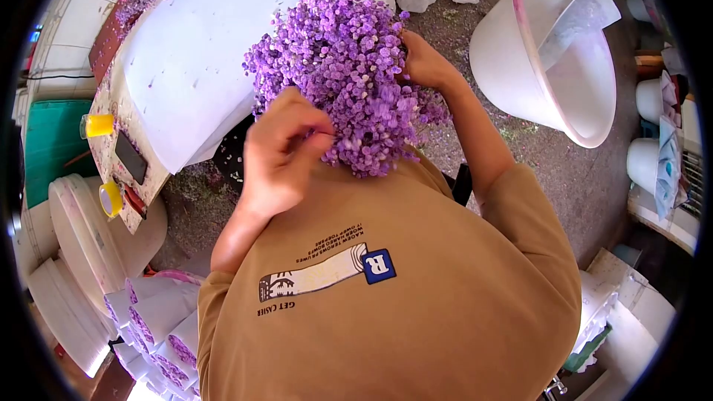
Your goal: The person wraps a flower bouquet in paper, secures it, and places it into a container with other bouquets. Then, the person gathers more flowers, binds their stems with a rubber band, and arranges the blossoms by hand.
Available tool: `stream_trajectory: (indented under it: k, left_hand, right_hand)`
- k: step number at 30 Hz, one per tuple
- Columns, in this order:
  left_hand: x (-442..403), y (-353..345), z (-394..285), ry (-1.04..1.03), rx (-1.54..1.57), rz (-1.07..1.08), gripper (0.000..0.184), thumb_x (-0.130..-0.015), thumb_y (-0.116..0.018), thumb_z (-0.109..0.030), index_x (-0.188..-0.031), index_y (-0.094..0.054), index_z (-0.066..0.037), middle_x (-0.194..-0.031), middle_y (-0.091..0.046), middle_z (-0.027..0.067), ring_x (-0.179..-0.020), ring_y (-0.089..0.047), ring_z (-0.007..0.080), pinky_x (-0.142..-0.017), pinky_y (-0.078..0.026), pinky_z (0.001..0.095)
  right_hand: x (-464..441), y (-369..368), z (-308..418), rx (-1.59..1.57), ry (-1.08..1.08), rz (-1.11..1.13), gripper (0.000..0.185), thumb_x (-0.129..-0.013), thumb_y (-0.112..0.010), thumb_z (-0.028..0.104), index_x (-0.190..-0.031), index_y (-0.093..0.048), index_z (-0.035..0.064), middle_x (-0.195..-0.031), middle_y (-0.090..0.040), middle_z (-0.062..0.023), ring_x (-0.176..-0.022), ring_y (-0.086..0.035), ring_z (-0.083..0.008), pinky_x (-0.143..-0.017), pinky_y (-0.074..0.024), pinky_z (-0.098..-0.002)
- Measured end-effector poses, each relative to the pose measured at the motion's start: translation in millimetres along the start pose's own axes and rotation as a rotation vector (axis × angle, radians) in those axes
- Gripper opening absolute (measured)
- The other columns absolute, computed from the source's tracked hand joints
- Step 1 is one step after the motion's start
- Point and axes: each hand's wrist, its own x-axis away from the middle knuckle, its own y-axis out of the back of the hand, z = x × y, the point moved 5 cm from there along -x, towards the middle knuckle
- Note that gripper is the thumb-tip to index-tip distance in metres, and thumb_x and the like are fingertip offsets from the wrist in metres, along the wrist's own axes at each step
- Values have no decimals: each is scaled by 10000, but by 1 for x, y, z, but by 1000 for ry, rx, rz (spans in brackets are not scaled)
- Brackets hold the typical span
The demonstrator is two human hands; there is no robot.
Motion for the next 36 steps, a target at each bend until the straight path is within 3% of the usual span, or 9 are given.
stream_trajectory:
  k: [3,7,11,15,22,25,28,32,36]
  left_hand:
    - [14,15,29,330,872,-78,113,-975,-505,-78,-955,-589,-4,-846,-531,45,-621,-416,87,-547,-327,244]
    - [30,2,32,469,975,63,478,-1056,-511,-496,-966,-605,-36,-843,-605,56,-571,-394,64,-488,-272,230]
    - [25,-9,2,178,-38,64,129,-877,-752,-44,-994,-697,-43,-820,-608,61,-640,-615,202,-558,-481,315]
    - [18,-18,-2,-83,-337,-33,146,-826,-739,-25,-964,-700,-51,-869,-611,99,-689,-645,333,-590,-524,411]
    - [14,-18,6,-76,-285,-36,63,-852,-717,-25,-903,-684,-44,-839,-596,94,-670,-634,268,-563,-495,369]
    - [17,-10,17,157,307,-48,62,-904,-602,31,-898,-579,-25,-823,-516,24,-656,-396,75,-587,-315,222]
    - [15,-1,23,310,839,69,110,-983,-504,-56,-883,-537,-26,-845,-543,49,-660,-382,81,-588,-320,229]
    - [16,-14,13,486,914,217,66,-977,-543,-45,-931,-576,-12,-858,-582,55,-665,-436,82,-605,-359,224]
    - [15,-27,7,389,248,218,109,-929,-666,-30,-1036,-663,-9,-831,-633,44,-680,-593,119,-597,-462,259]
  right_hand:
    - [5,3,-4,109,42,-117,560,-746,-719,52,-1279,-593,-61,-1149,-719,-200,-1061,-650,-260,-1001,-474,-389]
    - [1,-1,13,51,-19,-9,624,-717,-733,58,-1310,-573,-54,-1211,-691,-229,-1139,-645,-311,-1029,-466,-412]
    - [3,1,6,132,64,-57,621,-710,-745,62,-1299,-582,-51,-1233,-681,-234,-1162,-641,-325,-1042,-462,-417]
    - [-1,1,-5,65,51,-54,636,-683,-771,55,-1283,-589,-52,-1203,-686,-233,-1146,-644,-323,-1039,-463,-414]
    - [-3,1,-23,30,-4,-64,623,-638,-776,-10,-1233,-597,-57,-1120,-695,-212,-1059,-649,-294,-966,-491,-394]
    - [-3,0,-22,-51,-46,-3,606,-646,-768,-18,-1227,-597,-56,-1085,-698,-207,-1038,-649,-270,-946,-498,-391]
    - [-1,0,-5,11,62,-36,593,-652,-764,-27,-1221,-597,-54,-1063,-704,-199,-1001,-652,-244,-907,-511,-386]
    - [-7,-1,-24,43,104,-39,602,-654,-758,-35,-1234,-596,-54,-1066,-709,-200,-987,-657,-242,-897,-517,-383]
    - [-5,1,-22,17,20,12,635,-648,-766,-37,-1259,-594,-54,-1113,-711,-199,-1023,-655,-248,-930,-510,-386]
